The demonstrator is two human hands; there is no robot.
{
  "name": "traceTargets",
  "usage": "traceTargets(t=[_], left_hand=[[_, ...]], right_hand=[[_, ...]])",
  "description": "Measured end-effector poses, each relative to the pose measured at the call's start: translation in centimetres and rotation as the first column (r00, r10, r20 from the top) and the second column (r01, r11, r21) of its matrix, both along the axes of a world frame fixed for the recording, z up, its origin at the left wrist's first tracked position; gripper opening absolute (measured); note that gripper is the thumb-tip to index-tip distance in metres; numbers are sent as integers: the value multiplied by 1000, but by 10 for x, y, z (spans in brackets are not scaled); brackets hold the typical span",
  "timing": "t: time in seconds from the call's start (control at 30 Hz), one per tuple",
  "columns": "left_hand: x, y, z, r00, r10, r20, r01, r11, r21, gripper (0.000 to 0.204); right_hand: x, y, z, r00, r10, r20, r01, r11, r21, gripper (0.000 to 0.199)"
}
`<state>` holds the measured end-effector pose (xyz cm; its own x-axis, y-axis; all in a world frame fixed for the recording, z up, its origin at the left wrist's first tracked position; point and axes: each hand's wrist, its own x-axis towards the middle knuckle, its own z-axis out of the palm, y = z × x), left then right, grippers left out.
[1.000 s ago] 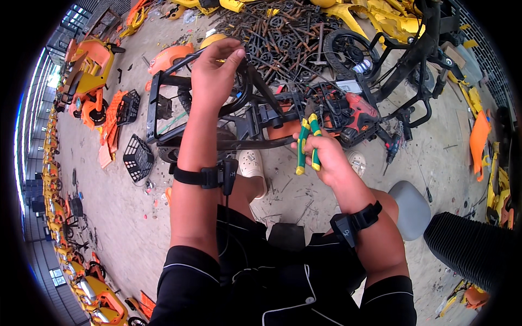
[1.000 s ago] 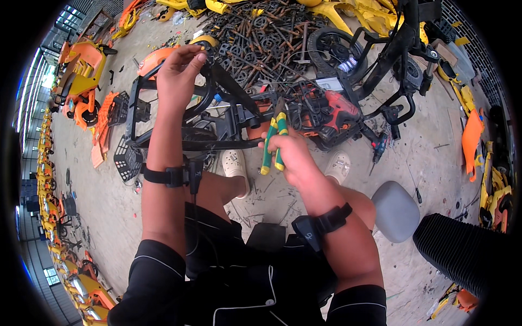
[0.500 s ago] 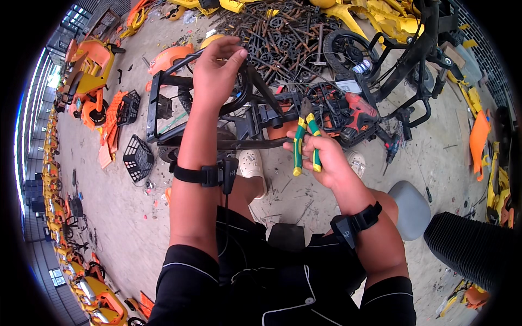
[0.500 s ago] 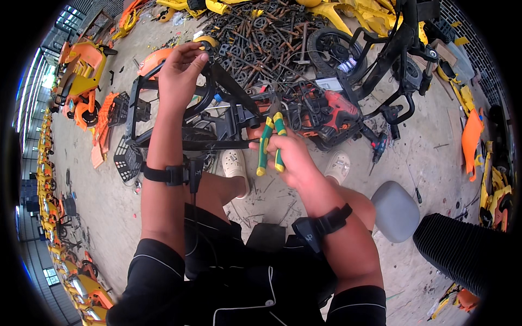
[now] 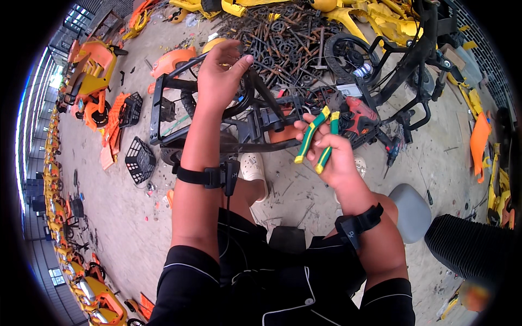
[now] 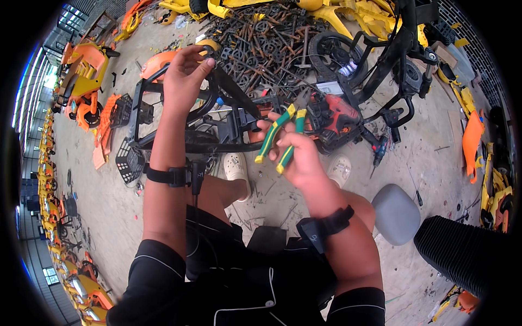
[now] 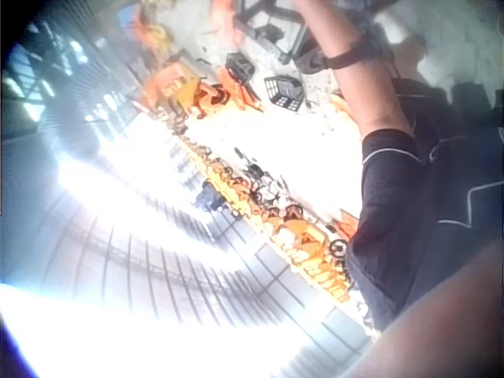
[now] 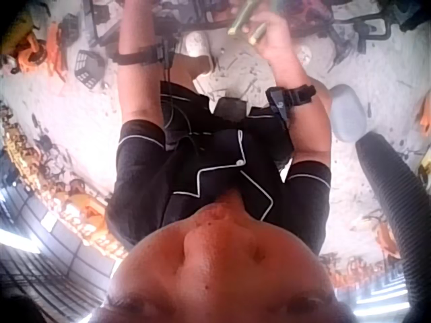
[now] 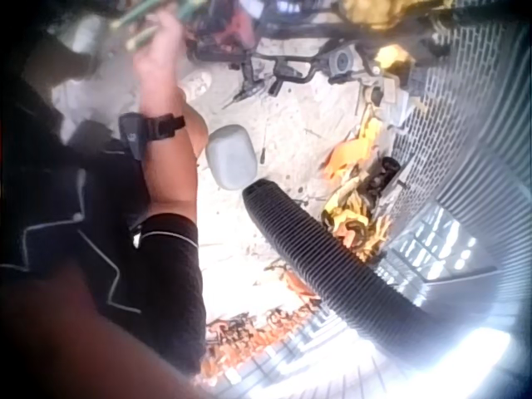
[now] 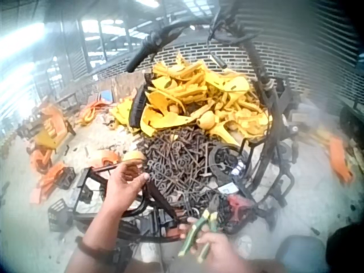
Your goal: The person cuts a zip tie using pliers, pulls a wire through the frame by hand, and then uses a power drill to remove a screw from the motorcycle electrical compartment.
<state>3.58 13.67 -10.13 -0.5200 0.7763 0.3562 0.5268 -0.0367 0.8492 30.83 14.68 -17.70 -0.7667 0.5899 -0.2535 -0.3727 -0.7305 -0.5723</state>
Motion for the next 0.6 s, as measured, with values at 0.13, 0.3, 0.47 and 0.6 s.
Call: traceTargets(t=[0.13,0.3,0.47,0.6], left_hand=[[-15,0,-12,997,-45,70,41,998,57,38],[-10,-4,-7,998,-12,-54,15,998,64,42],[-2,-2,-2,994,32,-104,-28,999,37,45],[-5,-2,0,999,-16,-51,17,1000,16,42]], right_hand=[[-4,-3,2,998,1,57,-3,999,43,69],[-4,-2,0,996,-17,86,12,998,60,68],[-5,0,0,991,-75,110,77,997,-19,65],[-5,1,-10,988,-122,97,127,991,-50,47]])
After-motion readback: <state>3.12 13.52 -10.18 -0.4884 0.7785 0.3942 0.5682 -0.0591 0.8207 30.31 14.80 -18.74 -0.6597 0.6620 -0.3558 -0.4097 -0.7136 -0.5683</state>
